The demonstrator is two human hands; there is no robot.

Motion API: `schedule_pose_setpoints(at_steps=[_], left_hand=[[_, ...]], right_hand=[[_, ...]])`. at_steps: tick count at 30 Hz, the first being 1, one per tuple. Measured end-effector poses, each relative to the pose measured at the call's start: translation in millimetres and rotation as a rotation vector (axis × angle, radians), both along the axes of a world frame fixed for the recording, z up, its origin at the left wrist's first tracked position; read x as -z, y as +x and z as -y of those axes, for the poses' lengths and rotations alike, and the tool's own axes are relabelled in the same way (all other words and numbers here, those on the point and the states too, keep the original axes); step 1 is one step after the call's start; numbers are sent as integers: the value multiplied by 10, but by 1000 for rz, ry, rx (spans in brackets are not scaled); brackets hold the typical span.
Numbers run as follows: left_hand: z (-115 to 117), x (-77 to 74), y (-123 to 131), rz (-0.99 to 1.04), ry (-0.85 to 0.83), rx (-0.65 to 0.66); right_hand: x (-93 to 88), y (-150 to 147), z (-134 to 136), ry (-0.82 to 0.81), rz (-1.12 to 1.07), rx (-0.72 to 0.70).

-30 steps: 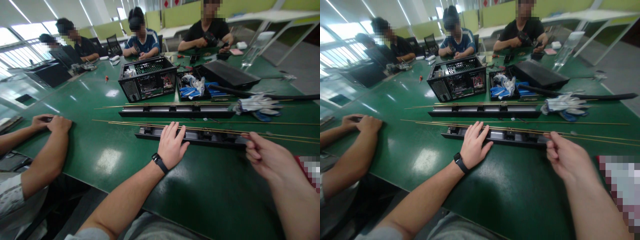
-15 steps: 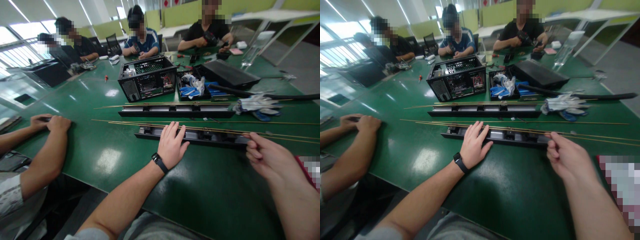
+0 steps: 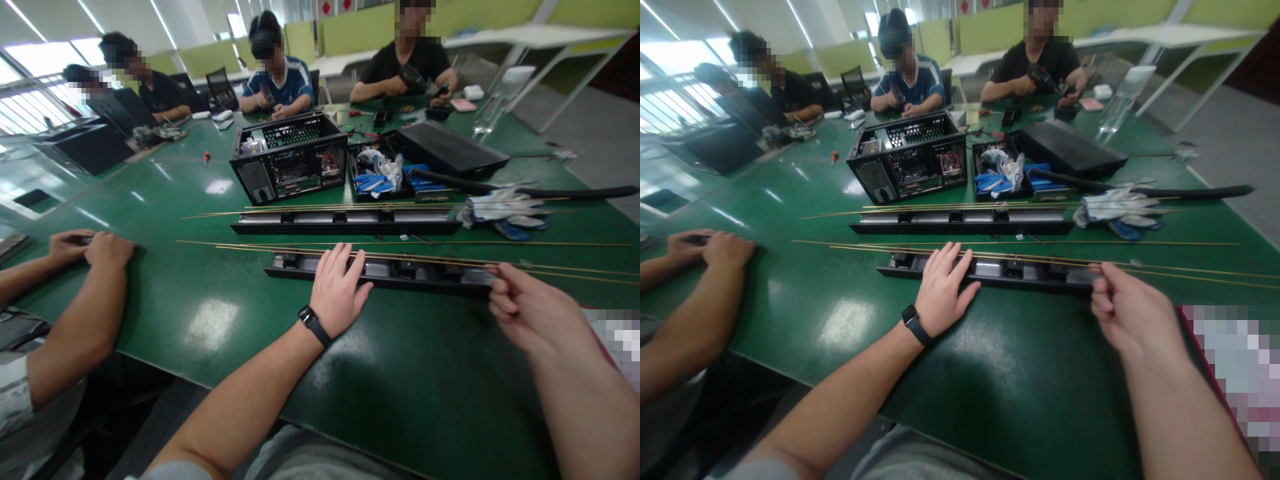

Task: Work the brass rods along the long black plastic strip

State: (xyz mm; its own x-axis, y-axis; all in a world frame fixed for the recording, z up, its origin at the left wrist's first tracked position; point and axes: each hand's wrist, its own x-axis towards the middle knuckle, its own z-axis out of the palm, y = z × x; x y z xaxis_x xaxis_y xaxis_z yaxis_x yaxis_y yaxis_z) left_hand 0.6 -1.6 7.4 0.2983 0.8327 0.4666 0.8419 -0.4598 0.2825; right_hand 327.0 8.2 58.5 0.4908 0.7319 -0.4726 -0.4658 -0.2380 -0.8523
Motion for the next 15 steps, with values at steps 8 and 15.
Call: schedule_pose_setpoints(at_steps=[8, 15], left_hand=[[7, 16, 5, 6, 9, -7], [10, 18, 3, 16, 18, -8]], right_hand=[[-80, -157, 52, -2, 8, -62], [32, -83, 41, 23, -10, -93]])
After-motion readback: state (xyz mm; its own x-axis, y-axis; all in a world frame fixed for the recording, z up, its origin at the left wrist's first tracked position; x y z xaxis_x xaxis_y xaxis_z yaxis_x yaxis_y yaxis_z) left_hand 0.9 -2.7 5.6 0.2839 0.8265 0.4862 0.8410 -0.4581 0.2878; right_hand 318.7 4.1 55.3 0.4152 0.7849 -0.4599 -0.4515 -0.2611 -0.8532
